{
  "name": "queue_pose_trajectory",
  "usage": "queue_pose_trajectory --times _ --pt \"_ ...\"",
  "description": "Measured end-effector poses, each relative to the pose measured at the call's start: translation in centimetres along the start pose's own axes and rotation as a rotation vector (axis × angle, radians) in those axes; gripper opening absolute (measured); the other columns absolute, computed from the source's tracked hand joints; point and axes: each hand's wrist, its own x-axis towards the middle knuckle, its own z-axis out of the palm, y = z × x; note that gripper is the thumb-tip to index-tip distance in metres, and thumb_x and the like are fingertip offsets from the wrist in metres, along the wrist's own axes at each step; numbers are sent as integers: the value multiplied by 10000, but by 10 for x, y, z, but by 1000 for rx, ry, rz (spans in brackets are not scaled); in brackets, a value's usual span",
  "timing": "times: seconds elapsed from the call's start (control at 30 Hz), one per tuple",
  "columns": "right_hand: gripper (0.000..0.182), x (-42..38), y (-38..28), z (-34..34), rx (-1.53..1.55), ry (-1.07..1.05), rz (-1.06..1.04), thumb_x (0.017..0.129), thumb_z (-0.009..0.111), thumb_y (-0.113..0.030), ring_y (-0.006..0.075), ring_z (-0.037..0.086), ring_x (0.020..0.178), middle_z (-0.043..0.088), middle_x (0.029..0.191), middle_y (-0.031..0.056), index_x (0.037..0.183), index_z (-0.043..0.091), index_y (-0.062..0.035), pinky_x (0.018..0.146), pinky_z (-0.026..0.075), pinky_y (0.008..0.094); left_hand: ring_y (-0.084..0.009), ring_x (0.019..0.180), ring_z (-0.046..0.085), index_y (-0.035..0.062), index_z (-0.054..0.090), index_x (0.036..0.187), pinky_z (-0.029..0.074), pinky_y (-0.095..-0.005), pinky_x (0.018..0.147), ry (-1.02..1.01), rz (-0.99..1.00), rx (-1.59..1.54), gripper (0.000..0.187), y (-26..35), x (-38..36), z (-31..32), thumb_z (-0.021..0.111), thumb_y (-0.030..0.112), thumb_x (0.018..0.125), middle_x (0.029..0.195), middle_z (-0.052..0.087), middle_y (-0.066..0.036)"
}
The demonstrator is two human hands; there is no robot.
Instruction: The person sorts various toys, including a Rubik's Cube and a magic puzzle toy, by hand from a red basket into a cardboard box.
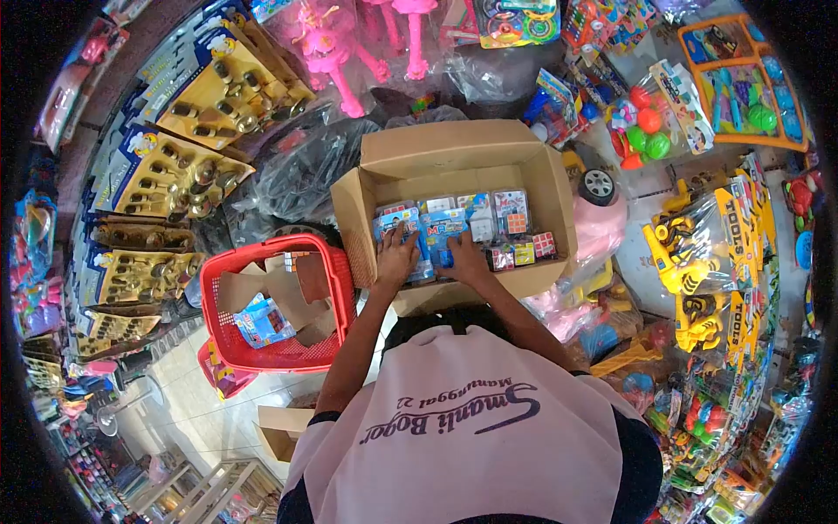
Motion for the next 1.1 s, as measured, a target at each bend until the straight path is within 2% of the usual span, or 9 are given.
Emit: queue_pose_trajectory --times 0.23,0.33,0.43,0.53,0.63,0.73,0.83,0.93,1.1 --pt "734 11 21 14 177 -45 -178 624 800 -449 403 538 1024 462 1124 229 1169 521 -44 862 468 466 -385 1240 395 163 573 1222 351 -542 987 -11 -42 -15 422 14 2 -16 569 320 831 1375 406 -171" --pt "728 13 21 19 252 -111 17 628 795 -463 409 535 1030 477 1122 241 1172 533 -57 876 461 457 -376 1278 372 179 549 1255 326 -536 1019 -35 -9 -11 480 11 3 -19 583 383 822 1405 372 -172" --pt "750 11 25 22 288 -80 -112 629 784 -496 409 531 1039 483 1115 249 1186 534 -60 887 453 454 -365 1289 363 180 543 1262 324 -532 1021 -1 37 34 514 5 4 -7 606 389 797 1414 364 -164" --pt "782 12 29 23 320 -104 -115 628 765 -542 406 528 1042 493 1113 242 1206 532 -69 889 451 453 -354 1298 358 189 535 1270 320 -526 1028 -8 28 54 530 4 4 0 618 379 782 1418 364 -153" --pt "799 11 32 12 309 -165 -157 633 750 -565 408 522 1047 495 1124 229 1223 528 -74 902 441 456 -360 1271 385 182 550 1257 341 -541 1000 -4 8 33 523 9 2 -6 616 364 772 1417 376 -158" --pt "787 7 25 8 236 -50 -124 636 747 -564 406 528 1029 502 1122 213 1214 537 -74 899 435 468 -358 1264 397 203 552 1260 355 -545 984 -49 -32 71 534 12 1 -13 624 371 759 1420 380 -143" --pt "751 3 20 6 154 -67 -69 635 752 -534 391 518 1036 512 1121 191 1196 552 -77 912 419 473 -351 1266 398 218 556 1258 361 -556 974 -38 -44 55 532 13 0 -15 624 376 754 1422 383 -129" --pt "710 8 19 16 131 3 -184 632 759 -498 377 498 1058 522 1126 161 1174 566 -82 921 408 476 -353 1276 386 225 557 1256 357 -564 974 -63 -69 50 534 13 2 -15 620 382 750 1426 378 -122" --pt "723 8 16 20 110 -24 -175 619 771 -463 378 472 1096 505 1181 158 1195 546 -86 939 392 482 -364 1291 361 227 547 1264 334 -569 991 -115 -81 95 530 14 4 -13 612 398 766 1415 387 -130"
